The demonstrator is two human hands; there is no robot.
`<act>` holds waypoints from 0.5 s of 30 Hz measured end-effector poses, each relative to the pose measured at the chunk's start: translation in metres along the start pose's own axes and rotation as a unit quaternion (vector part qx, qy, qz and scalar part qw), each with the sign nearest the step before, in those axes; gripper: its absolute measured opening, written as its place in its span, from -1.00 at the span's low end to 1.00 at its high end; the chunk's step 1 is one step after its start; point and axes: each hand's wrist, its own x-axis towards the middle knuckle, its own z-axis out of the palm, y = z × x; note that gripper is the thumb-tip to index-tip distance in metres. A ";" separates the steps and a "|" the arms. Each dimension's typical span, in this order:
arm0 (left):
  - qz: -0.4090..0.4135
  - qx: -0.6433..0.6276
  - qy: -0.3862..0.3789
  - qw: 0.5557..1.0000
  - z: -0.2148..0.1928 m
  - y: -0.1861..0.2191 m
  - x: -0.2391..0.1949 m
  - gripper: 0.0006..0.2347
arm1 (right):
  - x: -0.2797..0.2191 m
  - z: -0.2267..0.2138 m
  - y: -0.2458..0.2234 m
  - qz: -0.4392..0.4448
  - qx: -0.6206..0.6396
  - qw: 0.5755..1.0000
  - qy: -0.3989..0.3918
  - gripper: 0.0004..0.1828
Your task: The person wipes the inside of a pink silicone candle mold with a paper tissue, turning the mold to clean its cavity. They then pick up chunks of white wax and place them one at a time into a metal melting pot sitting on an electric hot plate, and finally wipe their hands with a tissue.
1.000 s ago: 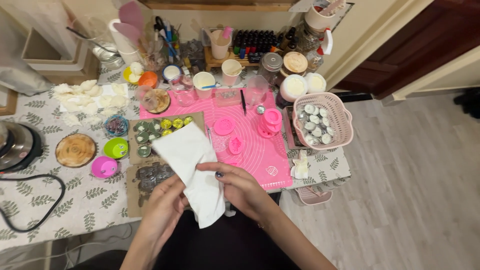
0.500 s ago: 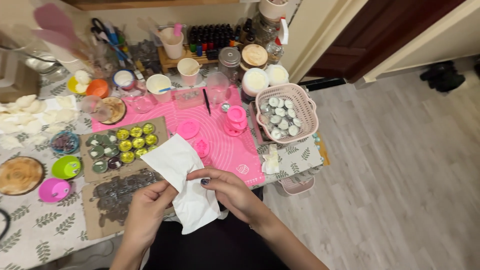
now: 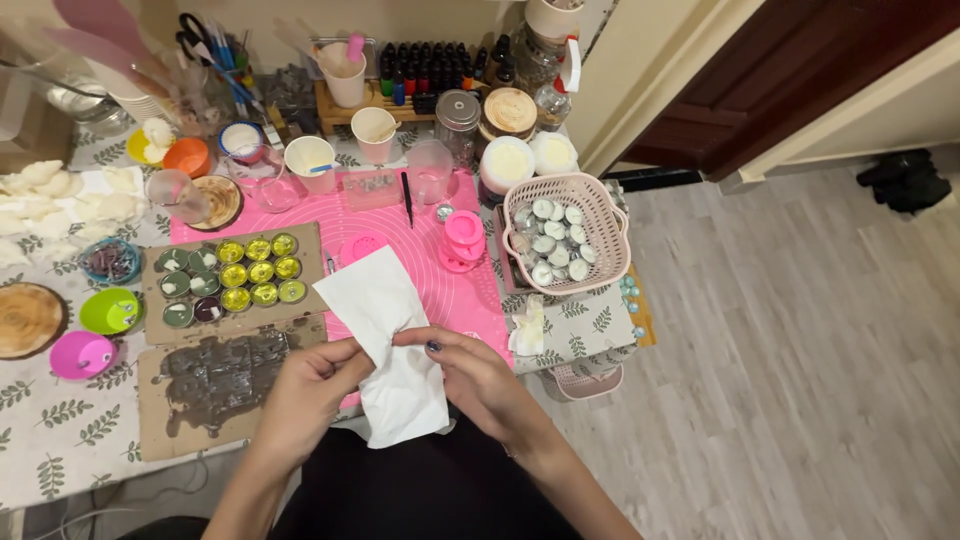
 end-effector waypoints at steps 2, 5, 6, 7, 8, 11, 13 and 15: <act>0.000 0.007 0.008 1.000 0.000 -0.006 -0.001 -0.76 | 0.001 -0.003 -0.002 0.012 0.002 1.000 -0.012 -0.57; 0.008 0.022 0.032 0.999 0.002 -0.013 -0.004 -0.77 | 0.003 -0.004 -0.002 0.034 -0.018 0.999 -0.015 -0.57; 0.018 0.032 0.049 0.998 0.002 -0.014 -0.005 -0.78 | 0.004 -0.003 -0.002 0.044 -0.042 0.998 -0.009 -0.57; 0.018 0.032 0.050 0.998 0.006 -0.014 -0.007 -0.78 | 0.004 -0.003 -0.001 0.045 -0.042 0.998 -0.010 -0.57; 0.014 0.002 0.071 0.997 0.009 -0.013 -0.008 -0.78 | 0.004 -0.003 0.001 0.046 -0.074 0.996 -0.005 -0.57; -0.004 -0.064 0.110 0.992 0.016 -0.014 -0.007 -0.78 | 0.007 -0.004 0.002 0.030 -0.153 0.988 -0.005 -0.56; -0.022 -0.100 0.133 0.986 0.016 -0.019 -0.007 -0.78 | 0.008 -0.003 0.004 0.015 -0.195 0.981 -0.012 -0.55; -0.072 -0.174 0.132 0.973 0.012 -0.026 -0.005 -0.80 | 0.010 -0.003 0.004 0.019 -0.206 0.978 -0.003 -0.52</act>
